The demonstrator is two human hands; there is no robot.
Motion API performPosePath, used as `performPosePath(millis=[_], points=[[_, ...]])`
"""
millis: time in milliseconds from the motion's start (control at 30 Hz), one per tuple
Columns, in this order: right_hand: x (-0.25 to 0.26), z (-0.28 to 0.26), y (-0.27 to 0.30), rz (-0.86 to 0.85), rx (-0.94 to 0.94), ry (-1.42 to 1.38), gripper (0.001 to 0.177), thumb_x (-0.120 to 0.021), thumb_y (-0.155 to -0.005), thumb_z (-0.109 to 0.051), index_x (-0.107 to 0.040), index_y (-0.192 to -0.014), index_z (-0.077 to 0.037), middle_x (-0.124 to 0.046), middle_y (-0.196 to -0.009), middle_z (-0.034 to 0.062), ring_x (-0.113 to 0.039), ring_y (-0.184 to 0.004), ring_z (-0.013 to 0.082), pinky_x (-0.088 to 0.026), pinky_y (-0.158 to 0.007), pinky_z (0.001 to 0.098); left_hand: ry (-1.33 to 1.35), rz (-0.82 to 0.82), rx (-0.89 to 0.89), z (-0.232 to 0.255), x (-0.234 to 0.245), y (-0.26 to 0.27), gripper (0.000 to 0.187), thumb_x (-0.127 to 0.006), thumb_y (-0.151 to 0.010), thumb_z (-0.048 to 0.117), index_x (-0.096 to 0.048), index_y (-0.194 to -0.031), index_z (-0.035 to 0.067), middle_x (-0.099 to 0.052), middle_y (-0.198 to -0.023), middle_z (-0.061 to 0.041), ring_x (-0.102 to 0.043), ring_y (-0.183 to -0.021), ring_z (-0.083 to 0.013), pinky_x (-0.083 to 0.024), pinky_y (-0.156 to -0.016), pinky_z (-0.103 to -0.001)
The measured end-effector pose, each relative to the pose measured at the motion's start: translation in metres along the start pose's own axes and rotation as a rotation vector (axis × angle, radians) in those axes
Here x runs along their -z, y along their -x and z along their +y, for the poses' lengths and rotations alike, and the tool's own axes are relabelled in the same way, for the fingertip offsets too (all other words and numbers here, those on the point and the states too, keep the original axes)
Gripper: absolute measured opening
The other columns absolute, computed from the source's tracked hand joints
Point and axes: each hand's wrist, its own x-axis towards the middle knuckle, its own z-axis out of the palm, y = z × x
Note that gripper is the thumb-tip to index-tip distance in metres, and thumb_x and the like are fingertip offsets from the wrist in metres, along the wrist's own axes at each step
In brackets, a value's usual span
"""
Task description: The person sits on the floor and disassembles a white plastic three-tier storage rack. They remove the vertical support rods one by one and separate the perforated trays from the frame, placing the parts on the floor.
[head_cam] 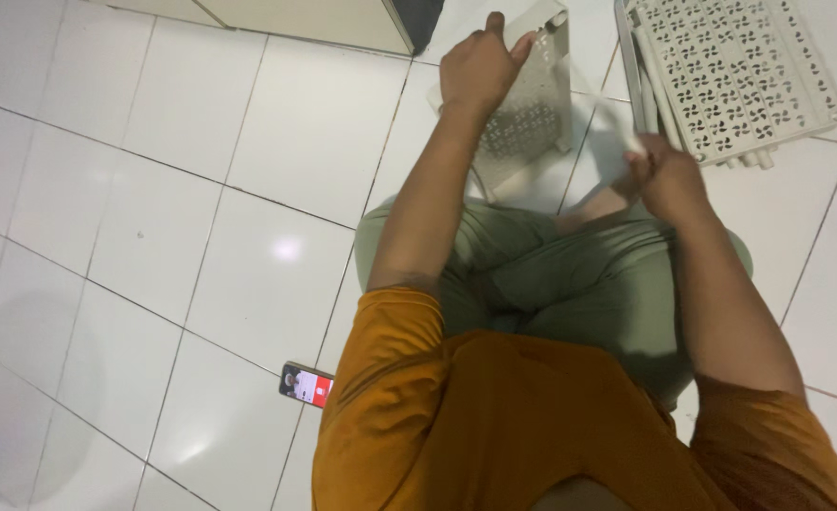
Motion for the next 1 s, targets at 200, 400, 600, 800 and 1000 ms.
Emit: performPosePath(millis=[200, 400, 600, 800, 1000], points=[[0.005, -0.024, 0.009, 0.280, 0.144, -0.184, 0.042, -0.061, -0.108, -0.012, -0.057, -0.149, -0.007, -0.069, -0.118, 0.0263, -0.069, -0.104, 0.0389, -0.054, -0.092, 0.0428, -0.096, -0.025, -0.030, -0.003, -0.002, -0.009, 0.055, -0.052, -0.093, 0.057, -0.062, -0.123, 0.012, -0.075, -0.100, -0.010, -0.071, -0.098, -0.0291, -0.050, -0.086, -0.053], [0.009, -0.045, 0.011, 0.359, 0.342, -0.051, 0.043, -0.063, -0.109, -0.007, -0.059, -0.151, -0.009, -0.067, -0.135, 0.0231, -0.067, -0.116, 0.0418, -0.054, -0.099, 0.0456, -0.121, -0.048, -0.107, -0.007, -0.009, -0.018, 0.055, -0.057, -0.092, 0.051, -0.060, -0.124, 0.007, -0.071, -0.112, -0.011, -0.069, -0.104, -0.0297, -0.048, -0.088, -0.056], [0.010, -0.047, 0.008, 0.365, 0.337, 0.006, 0.041, -0.064, -0.109, -0.008, -0.060, -0.150, -0.010, -0.069, -0.132, 0.0229, -0.068, -0.114, 0.0416, -0.054, -0.097, 0.0467, -0.030, -0.078, -0.140, -0.008, -0.018, -0.015, 0.055, -0.054, -0.095, 0.049, -0.055, -0.135, 0.012, -0.070, -0.110, -0.013, -0.069, -0.102, -0.0322, -0.050, -0.085, -0.053], [0.005, -0.042, 0.010, 0.357, 0.285, 0.051, 0.042, -0.066, -0.109, -0.012, -0.061, -0.150, -0.013, -0.070, -0.118, 0.0238, -0.071, -0.101, 0.0400, -0.056, -0.088, 0.0467, 0.072, 0.107, -0.312, -0.008, -0.025, -0.012, 0.055, -0.067, -0.092, 0.046, -0.053, -0.135, 0.014, -0.070, -0.115, -0.014, -0.069, -0.106, -0.0335, -0.054, -0.086, -0.047], [0.007, -0.042, 0.013, 0.395, 0.322, 0.150, 0.043, -0.067, -0.110, -0.013, -0.061, -0.152, -0.016, -0.070, -0.105, 0.0210, -0.069, -0.088, 0.0407, -0.056, -0.078, 0.0494, 0.195, -0.187, -0.119, 0.005, -0.023, -0.013, 0.074, -0.077, -0.082, 0.037, -0.041, -0.139, 0.007, -0.070, -0.113, -0.012, -0.066, -0.108, -0.0331, -0.051, -0.092, -0.046]])
